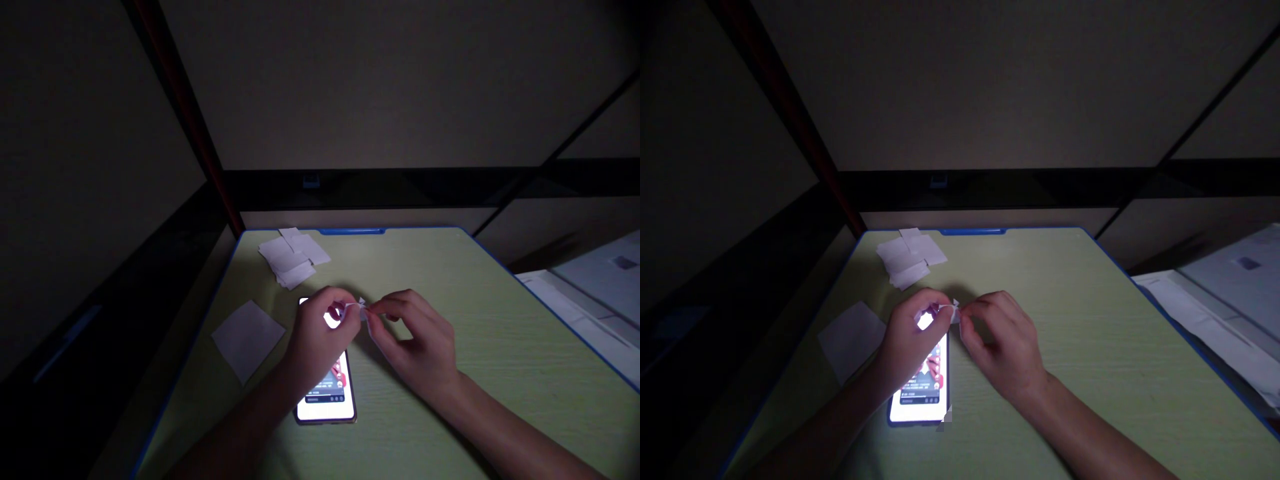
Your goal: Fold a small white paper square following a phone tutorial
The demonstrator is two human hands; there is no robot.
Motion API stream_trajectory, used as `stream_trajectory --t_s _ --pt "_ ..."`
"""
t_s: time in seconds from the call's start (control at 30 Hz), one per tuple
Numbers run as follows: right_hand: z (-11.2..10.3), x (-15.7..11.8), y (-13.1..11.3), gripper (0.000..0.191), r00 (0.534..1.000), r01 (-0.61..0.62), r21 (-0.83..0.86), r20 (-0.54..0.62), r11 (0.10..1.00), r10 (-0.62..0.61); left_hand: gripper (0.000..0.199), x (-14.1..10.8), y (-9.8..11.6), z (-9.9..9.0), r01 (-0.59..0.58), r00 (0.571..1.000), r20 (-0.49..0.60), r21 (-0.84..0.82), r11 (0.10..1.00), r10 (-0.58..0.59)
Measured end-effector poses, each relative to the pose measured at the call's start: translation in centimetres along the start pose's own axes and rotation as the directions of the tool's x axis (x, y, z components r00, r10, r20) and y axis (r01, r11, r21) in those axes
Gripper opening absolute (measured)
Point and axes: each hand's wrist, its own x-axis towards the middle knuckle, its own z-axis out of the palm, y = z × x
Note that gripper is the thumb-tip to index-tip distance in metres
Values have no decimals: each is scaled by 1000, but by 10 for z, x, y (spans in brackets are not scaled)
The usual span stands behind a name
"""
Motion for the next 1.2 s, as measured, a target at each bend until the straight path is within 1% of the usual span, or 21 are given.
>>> stream_trajectory --t_s 0.1,0.27,0.4,0.5,0.6,0.73,0.93,1.13,1.2 --pt "1 -1 -1 13 999 32 7 15 999 -32 6 1 0 1 61 998 0 -56 997 -61" --pt "1 -4 0 17 997 72 13 25 997 -73 7 4 -1 1 178 984 47 -152 972 -172" --pt "2 -6 2 21 993 104 -7 59 995 -103 7 7 -1 0 254 966 100 -240 937 -237" --pt "2 -7 3 20 992 117 -44 59 992 -114 9 8 -2 -2 309 949 154 -286 907 -275" --pt "1 -7 4 17 991 120 -64 70 991 -116 10 9 -5 -3 313 946 188 -312 897 -265" --pt "0 -7 6 17 987 141 -82 86 987 -134 10 10 -8 -4 309 947 194 -320 895 -257" --pt "-1 -8 9 20 983 149 -100 118 984 -137 10 11 -7 -6 343 936 207 -357 869 -284" --pt "-2 -8 9 21 984 143 -99 124 985 -131 8 13 -6 -3 380 923 211 -366 849 -322" --pt "-3 -7 8 22 989 117 -69 104 991 -109 8 13 -5 -3 375 926 201 -366 852 -321"
